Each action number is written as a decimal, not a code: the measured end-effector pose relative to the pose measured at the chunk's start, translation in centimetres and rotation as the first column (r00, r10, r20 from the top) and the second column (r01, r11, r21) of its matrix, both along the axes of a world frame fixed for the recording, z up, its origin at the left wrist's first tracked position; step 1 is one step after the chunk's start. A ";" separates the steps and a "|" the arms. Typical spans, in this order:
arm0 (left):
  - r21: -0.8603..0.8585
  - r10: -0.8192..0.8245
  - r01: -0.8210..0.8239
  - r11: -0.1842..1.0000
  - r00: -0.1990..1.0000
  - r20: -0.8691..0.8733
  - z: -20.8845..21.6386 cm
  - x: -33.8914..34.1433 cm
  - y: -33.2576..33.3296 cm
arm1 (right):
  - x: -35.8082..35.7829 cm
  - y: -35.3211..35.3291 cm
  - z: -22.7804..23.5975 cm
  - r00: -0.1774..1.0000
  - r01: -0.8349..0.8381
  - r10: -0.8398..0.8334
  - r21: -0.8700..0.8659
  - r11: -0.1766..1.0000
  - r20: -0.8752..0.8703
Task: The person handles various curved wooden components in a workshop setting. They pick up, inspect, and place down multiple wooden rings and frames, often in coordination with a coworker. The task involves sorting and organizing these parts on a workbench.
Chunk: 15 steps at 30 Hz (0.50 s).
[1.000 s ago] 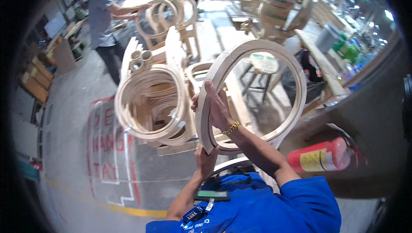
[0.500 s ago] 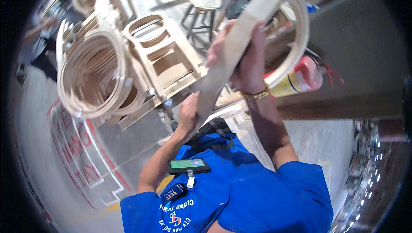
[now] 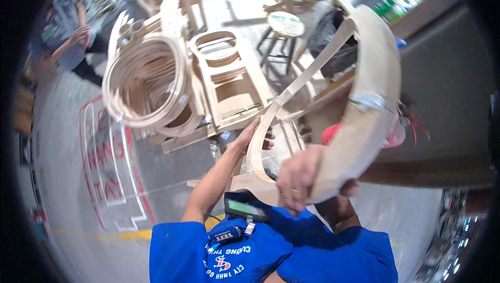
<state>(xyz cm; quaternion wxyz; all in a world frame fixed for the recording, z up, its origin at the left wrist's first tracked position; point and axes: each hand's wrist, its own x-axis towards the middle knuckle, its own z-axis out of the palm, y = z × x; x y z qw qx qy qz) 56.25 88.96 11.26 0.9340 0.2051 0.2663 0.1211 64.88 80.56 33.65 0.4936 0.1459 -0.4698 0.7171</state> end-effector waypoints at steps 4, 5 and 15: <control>-0.088 0.312 -0.307 0.947 0.949 0.046 -2.1 -3.3 -3.0 | 3.0 -2.9 -2.0 0.990 0.007 -0.020 -0.095 0.995 -0.139; -0.089 0.369 -0.368 0.926 0.929 -0.006 -2.2 -3.2 -4.3 | 4.4 -3.4 -3.0 0.990 0.030 -0.045 -0.111 0.993 -0.135; 0.104 0.800 -0.843 0.527 0.452 -0.395 -2.1 -10.6 -17.8 | 10.6 -9.9 -10.3 0.874 0.479 -0.307 -0.565 0.672 0.377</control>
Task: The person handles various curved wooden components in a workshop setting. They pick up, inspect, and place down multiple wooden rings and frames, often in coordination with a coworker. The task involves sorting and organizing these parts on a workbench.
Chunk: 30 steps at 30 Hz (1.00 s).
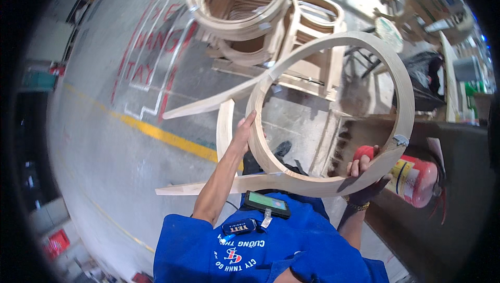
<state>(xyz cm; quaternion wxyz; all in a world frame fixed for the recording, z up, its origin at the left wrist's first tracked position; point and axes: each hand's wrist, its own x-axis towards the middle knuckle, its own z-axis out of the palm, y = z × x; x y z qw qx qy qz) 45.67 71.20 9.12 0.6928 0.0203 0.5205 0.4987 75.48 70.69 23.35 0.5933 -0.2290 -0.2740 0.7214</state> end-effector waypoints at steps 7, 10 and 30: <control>0.218 0.331 -0.279 0.935 0.909 -0.255 3.7 -5.0 -3.7 | 0.6 4.5 -8.0 0.908 0.099 0.062 -0.358 0.928 0.414; 0.329 0.362 -0.236 0.914 0.842 -0.400 6.2 -6.1 -4.0 | -0.3 6.0 -14.1 0.938 0.051 0.121 -0.475 0.879 0.325; 0.204 0.131 0.096 0.974 0.494 -0.859 16.8 -13.2 -7.1 | -33.0 10.7 9.1 0.548 -0.424 -0.640 0.838 0.343 0.539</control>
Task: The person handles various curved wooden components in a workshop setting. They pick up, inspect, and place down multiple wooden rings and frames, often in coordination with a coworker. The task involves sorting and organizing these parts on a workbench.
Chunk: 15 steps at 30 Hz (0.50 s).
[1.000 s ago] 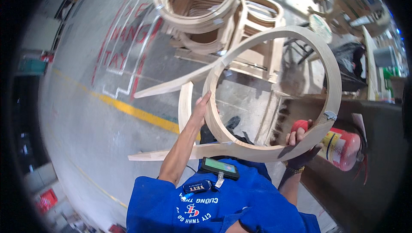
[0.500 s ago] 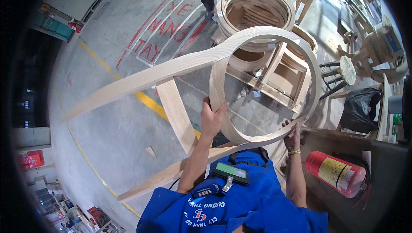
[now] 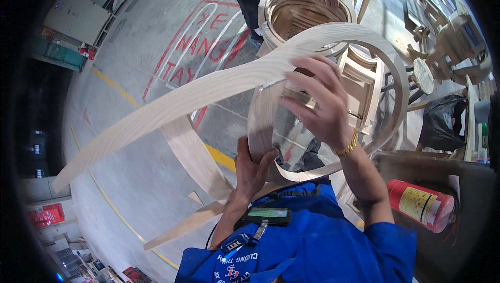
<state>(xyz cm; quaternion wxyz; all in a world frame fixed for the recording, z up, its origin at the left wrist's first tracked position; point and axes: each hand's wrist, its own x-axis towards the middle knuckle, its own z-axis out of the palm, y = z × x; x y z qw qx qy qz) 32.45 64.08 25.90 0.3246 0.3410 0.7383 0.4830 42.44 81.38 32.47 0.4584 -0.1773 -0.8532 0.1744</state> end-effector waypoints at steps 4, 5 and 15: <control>0.016 -0.036 0.037 0.999 0.998 -0.061 1.0 0.0 0.6 | -2.3 1.7 1.5 0.982 -0.107 0.085 0.123 0.987 0.172; -0.001 -0.035 0.035 0.999 0.996 -0.078 1.3 0.0 0.7 | -2.4 2.1 1.6 0.984 -0.119 0.095 0.165 0.979 0.148; 0.016 -0.029 0.031 0.999 0.997 -0.073 1.4 -0.2 1.9 | -2.5 5.1 0.3 0.996 -0.083 0.077 0.157 0.984 0.043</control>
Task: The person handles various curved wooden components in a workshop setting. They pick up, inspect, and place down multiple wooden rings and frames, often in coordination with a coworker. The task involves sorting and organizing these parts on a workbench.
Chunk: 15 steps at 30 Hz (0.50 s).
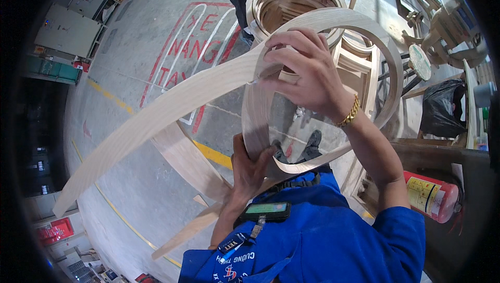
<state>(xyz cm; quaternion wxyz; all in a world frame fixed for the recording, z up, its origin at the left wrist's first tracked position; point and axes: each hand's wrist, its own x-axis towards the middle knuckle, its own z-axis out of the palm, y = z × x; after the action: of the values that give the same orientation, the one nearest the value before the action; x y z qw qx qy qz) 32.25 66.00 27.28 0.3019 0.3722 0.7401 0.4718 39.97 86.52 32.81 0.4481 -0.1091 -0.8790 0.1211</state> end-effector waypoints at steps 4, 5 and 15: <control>0.097 0.011 -0.022 0.995 0.993 0.116 -0.7 0.0 0.5 | 0.5 1.2 -1.1 0.957 0.256 -0.264 -0.078 0.964 -0.123; 0.100 0.030 -0.037 0.994 0.997 0.074 -1.2 -0.2 0.5 | 0.5 1.7 -1.3 0.921 0.328 -0.343 -0.109 0.939 -0.184; 0.116 0.146 -0.193 0.974 0.932 0.331 -6.2 -4.7 1.7 | 15.2 -6.0 -12.8 0.860 0.501 -0.465 -0.513 0.697 0.208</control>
<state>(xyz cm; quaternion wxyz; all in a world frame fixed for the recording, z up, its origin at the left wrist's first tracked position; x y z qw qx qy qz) 27.51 67.68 21.09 0.3480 0.2464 0.6741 0.6032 55.14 80.50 20.02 0.3857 -0.4638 -0.7596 0.2433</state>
